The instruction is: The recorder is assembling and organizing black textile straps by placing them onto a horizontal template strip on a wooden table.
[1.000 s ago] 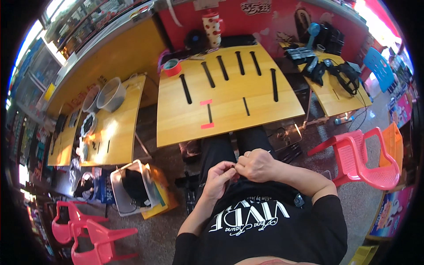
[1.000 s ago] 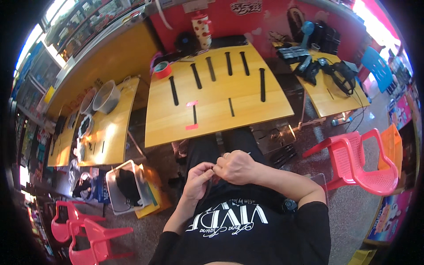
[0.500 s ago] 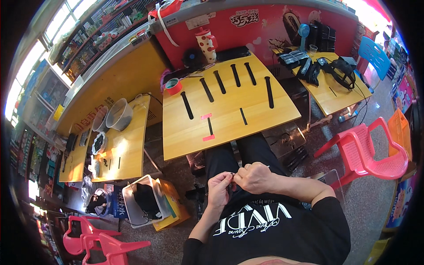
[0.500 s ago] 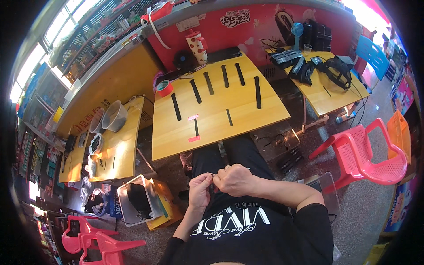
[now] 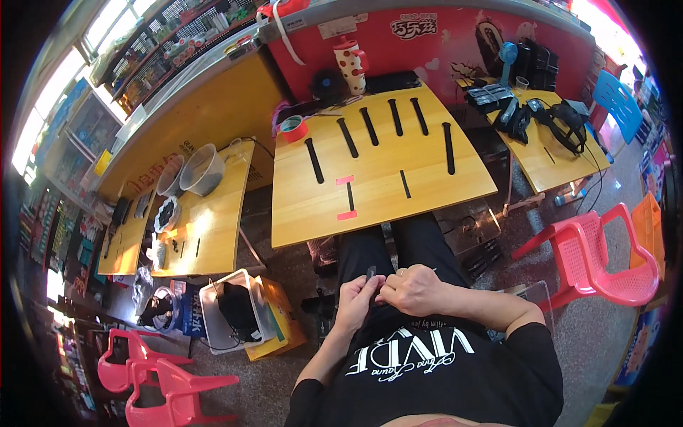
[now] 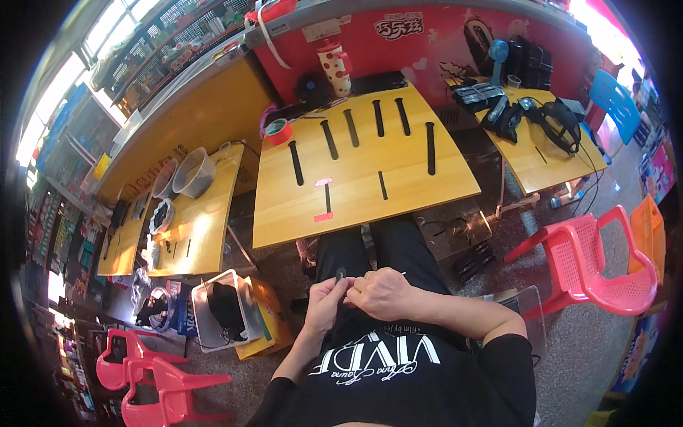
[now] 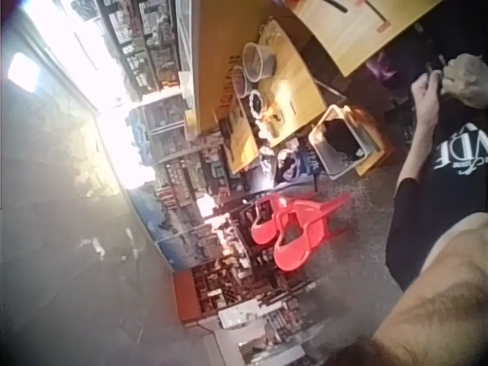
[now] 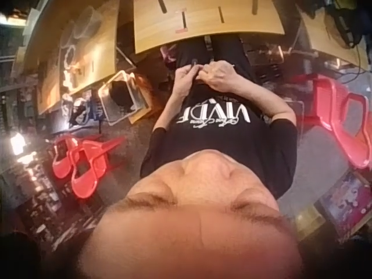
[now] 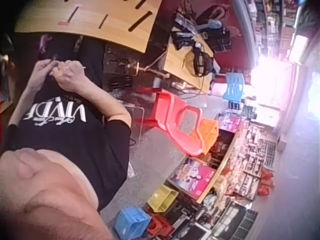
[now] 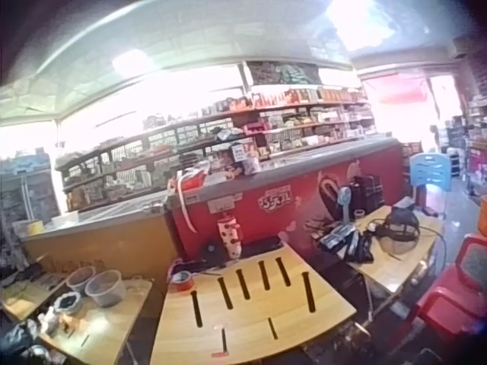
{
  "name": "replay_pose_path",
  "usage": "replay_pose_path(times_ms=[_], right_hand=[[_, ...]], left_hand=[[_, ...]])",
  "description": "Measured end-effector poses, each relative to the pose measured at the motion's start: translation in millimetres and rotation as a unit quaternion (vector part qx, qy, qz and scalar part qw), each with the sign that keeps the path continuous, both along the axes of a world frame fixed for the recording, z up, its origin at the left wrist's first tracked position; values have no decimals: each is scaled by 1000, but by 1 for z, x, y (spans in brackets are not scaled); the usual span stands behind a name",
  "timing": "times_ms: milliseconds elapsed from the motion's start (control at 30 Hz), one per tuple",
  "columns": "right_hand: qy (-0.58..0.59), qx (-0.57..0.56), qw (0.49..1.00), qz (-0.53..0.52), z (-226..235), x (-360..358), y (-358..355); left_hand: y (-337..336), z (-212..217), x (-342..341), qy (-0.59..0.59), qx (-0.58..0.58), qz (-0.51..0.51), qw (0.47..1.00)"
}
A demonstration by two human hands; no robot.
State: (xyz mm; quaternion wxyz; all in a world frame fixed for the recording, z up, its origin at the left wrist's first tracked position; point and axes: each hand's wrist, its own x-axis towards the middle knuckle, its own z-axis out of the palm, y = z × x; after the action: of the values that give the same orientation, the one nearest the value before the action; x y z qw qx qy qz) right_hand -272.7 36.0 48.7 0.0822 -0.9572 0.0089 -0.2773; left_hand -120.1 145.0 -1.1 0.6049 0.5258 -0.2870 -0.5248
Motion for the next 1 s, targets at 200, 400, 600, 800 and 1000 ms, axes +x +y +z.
replay_pose_path(times_ms=[200,400,600,800,1000], right_hand=[[-7,-17,989,146,23,-4,11],[60,140,967,202,100,-26,-11],[117,365,921,72,121,90,-68],[-165,-13,979,-116,135,245,-145],[-97,-124,975,-156,25,310,-148]], left_hand=[[-6,-6,92,1,-25,351,936],[127,-104,287,209,-36,598,773],[123,-76,210,180,-26,385,905],[98,-90,153,180,-56,293,937],[82,-74,128,149,-58,261,952]])
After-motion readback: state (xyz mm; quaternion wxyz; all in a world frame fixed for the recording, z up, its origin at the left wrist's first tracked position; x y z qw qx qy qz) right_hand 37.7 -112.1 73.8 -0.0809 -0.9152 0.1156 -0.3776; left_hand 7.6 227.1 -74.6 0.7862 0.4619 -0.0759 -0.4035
